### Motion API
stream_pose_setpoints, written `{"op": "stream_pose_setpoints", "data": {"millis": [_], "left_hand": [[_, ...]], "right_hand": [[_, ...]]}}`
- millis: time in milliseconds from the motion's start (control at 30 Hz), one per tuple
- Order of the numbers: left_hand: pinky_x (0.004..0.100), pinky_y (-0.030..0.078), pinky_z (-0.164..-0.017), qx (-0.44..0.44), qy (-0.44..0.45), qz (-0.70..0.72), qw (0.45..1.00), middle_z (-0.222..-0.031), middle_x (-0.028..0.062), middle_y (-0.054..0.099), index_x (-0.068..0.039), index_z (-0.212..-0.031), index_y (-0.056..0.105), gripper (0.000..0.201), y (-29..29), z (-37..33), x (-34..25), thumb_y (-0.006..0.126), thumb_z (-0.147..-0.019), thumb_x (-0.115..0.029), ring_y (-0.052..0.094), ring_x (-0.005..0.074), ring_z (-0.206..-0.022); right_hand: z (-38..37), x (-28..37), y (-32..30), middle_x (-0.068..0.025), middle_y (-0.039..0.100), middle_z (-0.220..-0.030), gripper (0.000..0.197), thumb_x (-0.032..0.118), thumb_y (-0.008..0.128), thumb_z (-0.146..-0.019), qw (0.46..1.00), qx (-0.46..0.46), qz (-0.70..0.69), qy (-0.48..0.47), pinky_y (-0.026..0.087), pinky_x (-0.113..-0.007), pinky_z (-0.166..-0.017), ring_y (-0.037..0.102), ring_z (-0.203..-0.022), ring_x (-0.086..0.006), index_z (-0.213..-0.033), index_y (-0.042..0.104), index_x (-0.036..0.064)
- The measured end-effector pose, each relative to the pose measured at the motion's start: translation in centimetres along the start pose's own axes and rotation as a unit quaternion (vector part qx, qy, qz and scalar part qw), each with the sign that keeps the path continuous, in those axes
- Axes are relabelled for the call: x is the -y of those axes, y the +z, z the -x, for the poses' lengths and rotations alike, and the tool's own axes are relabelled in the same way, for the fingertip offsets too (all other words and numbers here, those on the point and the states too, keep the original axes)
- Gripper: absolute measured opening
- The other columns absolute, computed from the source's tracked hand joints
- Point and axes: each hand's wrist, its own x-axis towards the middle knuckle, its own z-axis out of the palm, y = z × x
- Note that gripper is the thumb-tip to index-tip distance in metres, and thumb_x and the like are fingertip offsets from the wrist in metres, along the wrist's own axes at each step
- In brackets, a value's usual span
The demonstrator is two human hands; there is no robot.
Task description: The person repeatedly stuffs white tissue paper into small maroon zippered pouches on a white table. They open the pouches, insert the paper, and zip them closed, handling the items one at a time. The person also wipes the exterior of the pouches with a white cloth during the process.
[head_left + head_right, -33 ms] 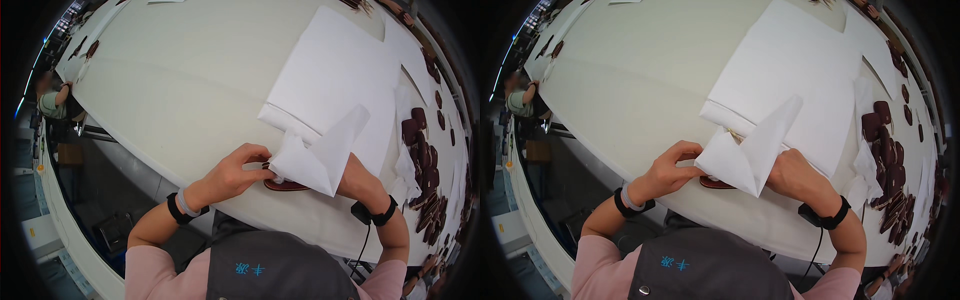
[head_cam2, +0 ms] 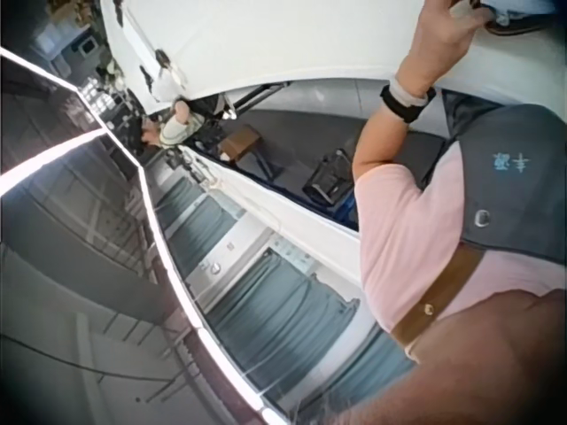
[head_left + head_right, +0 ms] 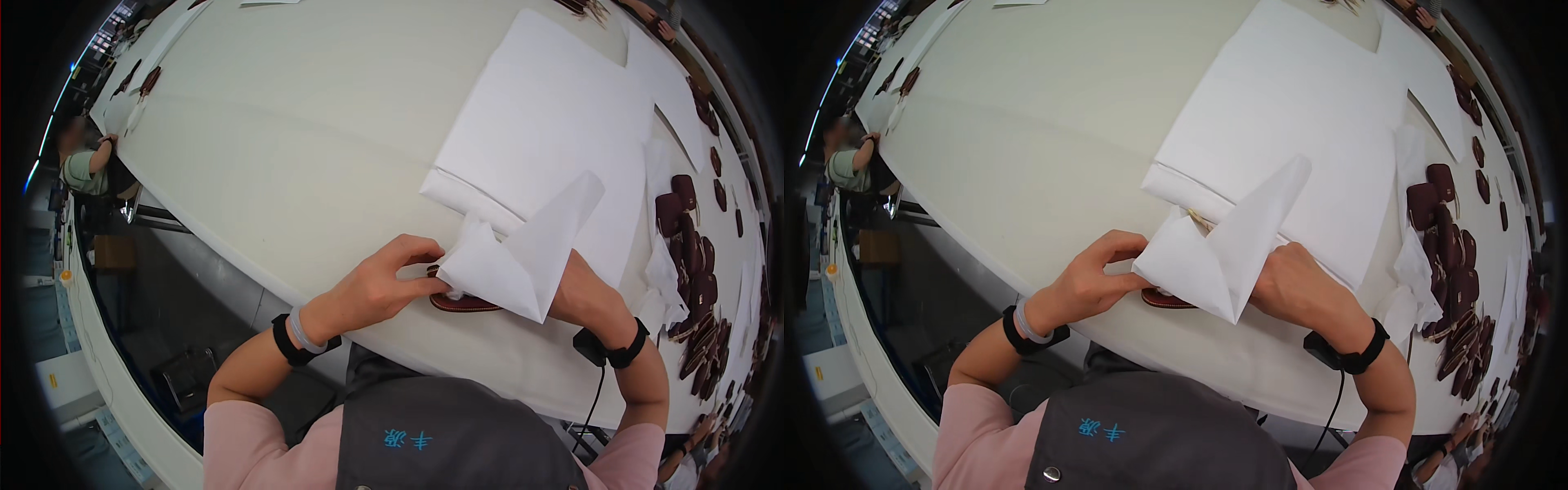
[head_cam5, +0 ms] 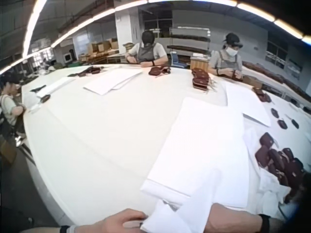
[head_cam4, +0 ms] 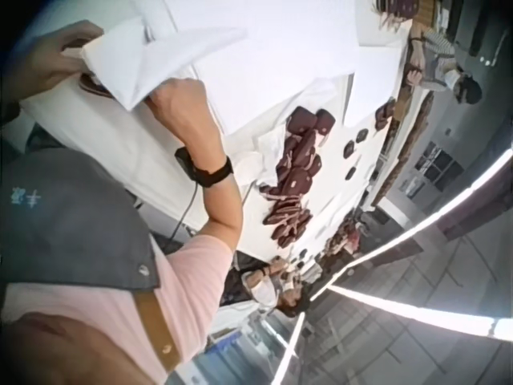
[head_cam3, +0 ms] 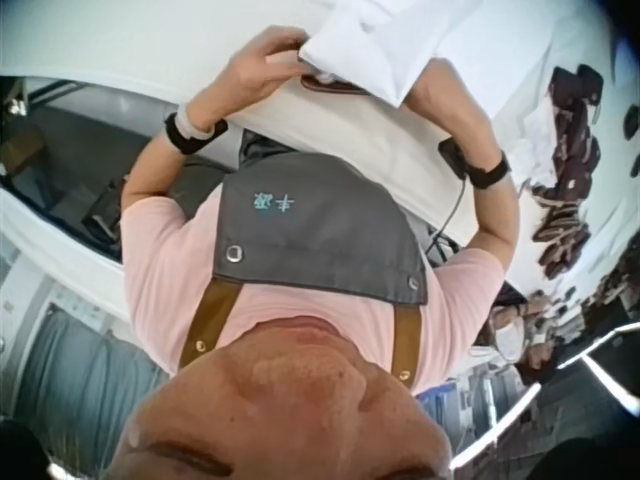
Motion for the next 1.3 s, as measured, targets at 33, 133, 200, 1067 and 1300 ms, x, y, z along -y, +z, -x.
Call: {"op": "stream_pose_setpoints", "data": {"millis": [33, 133, 200, 1067, 1300], "left_hand": [[0.0390, 0.058, -0.086, 0.007, 0.013, -0.019, 1.000, -0.121, 0.0175, 0.058, -0.003, -0.097, 0.073, 0.022, -0.1, -0.1, 0.0, 0.070, -0.080, 0.009, 0.063, 0.0341, -0.109], [0.0440, 0.055, -0.091, 0.042, 0.042, -0.110, 0.992, -0.123, 0.0176, 0.057, -0.005, -0.093, 0.072, 0.013, -0.7, -0.3, 0.1, 0.072, -0.081, -0.002, 0.060, 0.0369, -0.114], [0.0469, 0.052, -0.096, 0.076, 0.044, -0.174, 0.981, -0.124, 0.0170, 0.058, -0.007, -0.091, 0.072, 0.014, -1.1, -0.6, -0.3, 0.076, -0.078, -0.011, 0.057, 0.0373, -0.119], [0.0387, 0.044, -0.091, 0.203, -0.005, -0.203, 0.958, -0.099, 0.0052, 0.066, -0.011, -0.095, 0.076, 0.029, 0.4, -2.6, 1.0, 0.083, -0.078, -0.033, 0.058, 0.0235, -0.102], [0.0394, 0.047, -0.089, 0.179, -0.002, -0.136, 0.974, -0.102, 0.0057, 0.065, -0.011, -0.100, 0.074, 0.028, -1.0, -2.1, 1.2, 0.082, -0.080, -0.028, 0.060, 0.0240, -0.104]], "right_hand": [[-0.1, -0.1, 0.3, -0.0101, 0.070, -0.084, 0.019, 0.009, 0.072, -0.081, 1.000, -0.021, -0.002, -0.018, 0.053, -0.041, -0.053, 0.067, -0.064, -0.0301, -0.099, 0.069, 0.0078], [0.3, 0.0, 0.0, -0.0086, 0.069, -0.079, 0.016, 0.010, 0.070, -0.082, 1.000, 0.005, 0.016, -0.013, 0.051, -0.041, -0.051, 0.066, -0.062, -0.0298, -0.097, 0.069, 0.0079], [0.6, 0.1, -0.2, -0.0076, 0.067, -0.076, 0.014, 0.010, 0.070, -0.082, 0.998, 0.037, 0.042, 0.003, 0.049, -0.041, -0.050, 0.064, -0.060, -0.0294, -0.097, 0.068, 0.0084], [1.0, 8.2, -4.8, -0.0158, 0.069, -0.099, 0.024, 0.011, 0.075, -0.082, 0.998, -0.063, 0.000, -0.031, 0.056, -0.042, -0.070, 0.068, -0.087, -0.0331, -0.104, 0.068, 0.0017], [-3.5, 9.6, -2.3, -0.0154, 0.062, -0.109, 0.040, 0.005, 0.074, -0.082, 0.993, -0.085, 0.032, -0.076, 0.054, -0.041, -0.081, 0.063, -0.100, -0.0323, -0.119, 0.061, -0.0039]]}}
